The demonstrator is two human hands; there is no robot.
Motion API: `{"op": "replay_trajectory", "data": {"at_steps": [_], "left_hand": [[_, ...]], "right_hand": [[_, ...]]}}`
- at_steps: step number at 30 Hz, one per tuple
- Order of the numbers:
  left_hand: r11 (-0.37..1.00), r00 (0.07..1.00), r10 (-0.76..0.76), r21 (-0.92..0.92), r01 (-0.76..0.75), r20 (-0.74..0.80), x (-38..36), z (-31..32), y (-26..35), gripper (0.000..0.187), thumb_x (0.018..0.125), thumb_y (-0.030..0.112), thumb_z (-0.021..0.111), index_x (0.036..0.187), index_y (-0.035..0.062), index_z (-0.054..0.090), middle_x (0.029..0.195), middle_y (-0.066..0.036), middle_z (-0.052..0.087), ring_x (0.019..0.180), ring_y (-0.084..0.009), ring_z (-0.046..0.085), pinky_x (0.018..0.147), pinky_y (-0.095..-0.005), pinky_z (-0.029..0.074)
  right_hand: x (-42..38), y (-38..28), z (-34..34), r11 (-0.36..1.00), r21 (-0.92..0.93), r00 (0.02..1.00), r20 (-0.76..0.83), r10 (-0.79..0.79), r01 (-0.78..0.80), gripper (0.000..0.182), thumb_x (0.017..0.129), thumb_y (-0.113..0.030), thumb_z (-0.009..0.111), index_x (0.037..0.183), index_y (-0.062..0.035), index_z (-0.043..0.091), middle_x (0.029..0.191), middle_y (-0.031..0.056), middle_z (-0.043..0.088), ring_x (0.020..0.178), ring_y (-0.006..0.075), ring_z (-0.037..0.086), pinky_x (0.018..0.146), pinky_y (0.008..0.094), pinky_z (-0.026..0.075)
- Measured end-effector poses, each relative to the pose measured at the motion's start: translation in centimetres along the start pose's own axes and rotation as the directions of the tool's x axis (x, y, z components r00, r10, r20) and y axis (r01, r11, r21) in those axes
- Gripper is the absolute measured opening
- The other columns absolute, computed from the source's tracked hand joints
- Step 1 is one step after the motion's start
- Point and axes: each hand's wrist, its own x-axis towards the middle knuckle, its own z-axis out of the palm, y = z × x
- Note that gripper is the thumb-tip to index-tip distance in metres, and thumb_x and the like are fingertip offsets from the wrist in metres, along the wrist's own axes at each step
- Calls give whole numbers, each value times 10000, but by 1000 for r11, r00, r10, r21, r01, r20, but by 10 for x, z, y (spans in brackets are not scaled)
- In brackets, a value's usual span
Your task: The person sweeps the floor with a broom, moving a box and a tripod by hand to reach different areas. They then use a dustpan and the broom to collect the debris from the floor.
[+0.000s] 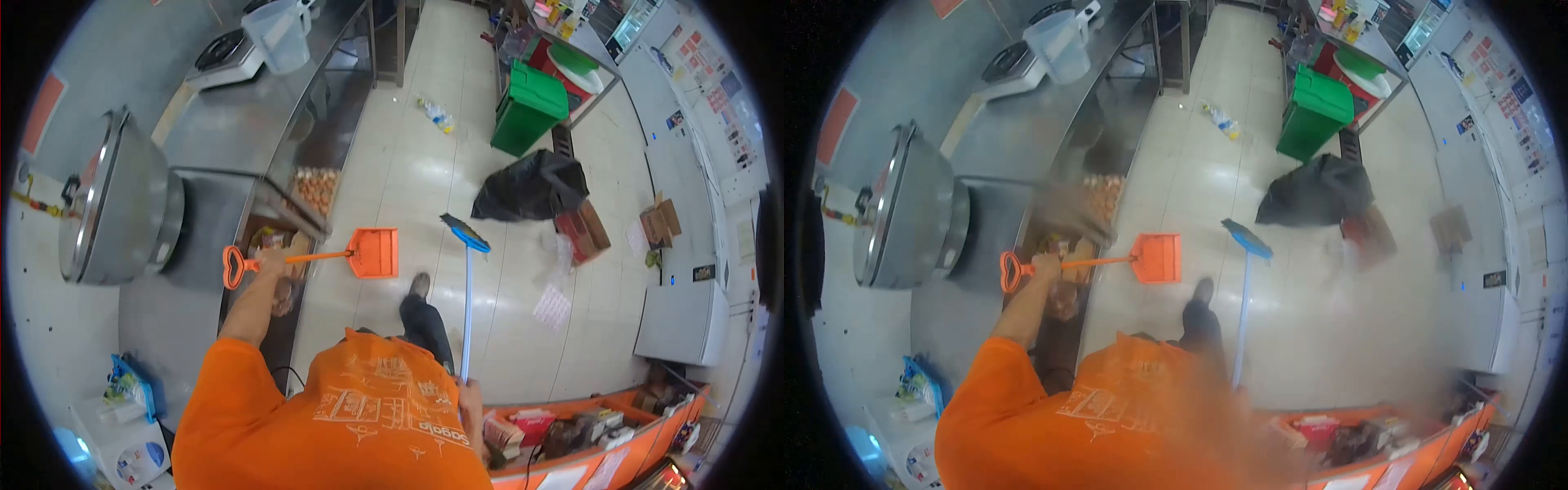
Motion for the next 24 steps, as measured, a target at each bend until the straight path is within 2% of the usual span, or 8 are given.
{"op": "replay_trajectory", "data": {"at_steps": [3, 5, 7, 13, 17, 21, 23, 24], "left_hand": [[999, 995, -34, -45, 30, -93, 55, -55, 15, 186, 696, 213, 611, 857, 136, 664, 855, -46, 650, 828, -206, 624, 687, -329, 461], [997, 995, -72, 14, 73, -69, 89, -122, 28, 160, 747, 172, 579, 877, 155, 671, 909, -4, 650, 835, -162, 626, 560, -301, 481], [998, 998, -59, 12, 59, -5, 127, -178, 34, 162, 755, 181, 572, 883, 156, 669, 915, -12, 649, 842, -171, 626, 574, -308, 487], [999, 999, -27, 39, 25, 33, 302, -314, 60, 204, 756, 218, 579, 936, 149, 647, 943, -61, 641, 881, -198, 619, 622, -315, 490], [994, 990, 1, 104, 14, -140, 435, -380, 99, 241, 741, 186, 590, 973, 135, 632, 942, -67, 639, 900, -207, 612, 662, -302, 491], [984, 994, 14, 176, -33, 106, 548, -463, 125, 237, 765, 168, 557, 984, 106, 621, 1027, -97, 606, 974, -233, 578, 744, -340, 479], [987, 977, 71, 125, -98, 201, 584, -490, 131, 252, 768, 162, 550, 1004, 92, 606, 1048, -104, 595, 994, -238, 566, 764, -353, 473], [991, 968, 107, 55, -122, 226, 599, -510, 134, 268, 772, 156, 542, 1024, 79, 590, 1069, -111, 584, 1014, -242, 553, 784, -366, 467]], "right_hand": [[121, -102, -32, 985, -111, 970, 193, 149, -129, 370, 837, -298, 478, 647, 14, 536, 511, 107, 522, 402, 195, 517, 392, 333, 405], [235, -117, -21, 959, -58, 945, 196, -260, 276, 398, 844, -319, 466, 625, 11, 499, 447, 76, 470, 376, 179, 495, 361, 313, 402], [308, -242, -30, 999, 47, 978, 207, -14, 4, 400, 849, -315, 450, 631, 14, 513, 452, 81, 473, 356, 176, 477, 340, 309, 384], [608, -428, 43, 982, -108, 988, 43, -151, 155, 452, 846, -328, 443, 749, 91, 581, 621, 239, 581, 557, 337, 602, 504, 404, 462], [788, -497, 89, 988, -137, 993, 77, 87, -76, 469, 864, -347, 374, 819, 67, 590, 715, 246, 597, 668, 371, 604, 611, 429, 482], [839, -422, 121, 934, -280, 965, 72, 252, -223, 448, 865, -368, 363, 930, 25, 568, 941, 215, 593, 911, 349, 571, 771, 413, 465], [762, -358, 110, 984, -31, 980, 92, 179, -177, 447, 851, -383, 378, 859, 14, 582, 763, 242, 597, 704, 362, 605, 570, 435, 475], [724, -316, 116, 898, -298, 933, 57, 355, -323, 421, 850, -382, 380, 854, -19, 593, 749, 225, 602, 714, 356, 606, 583, 439, 476]]}}
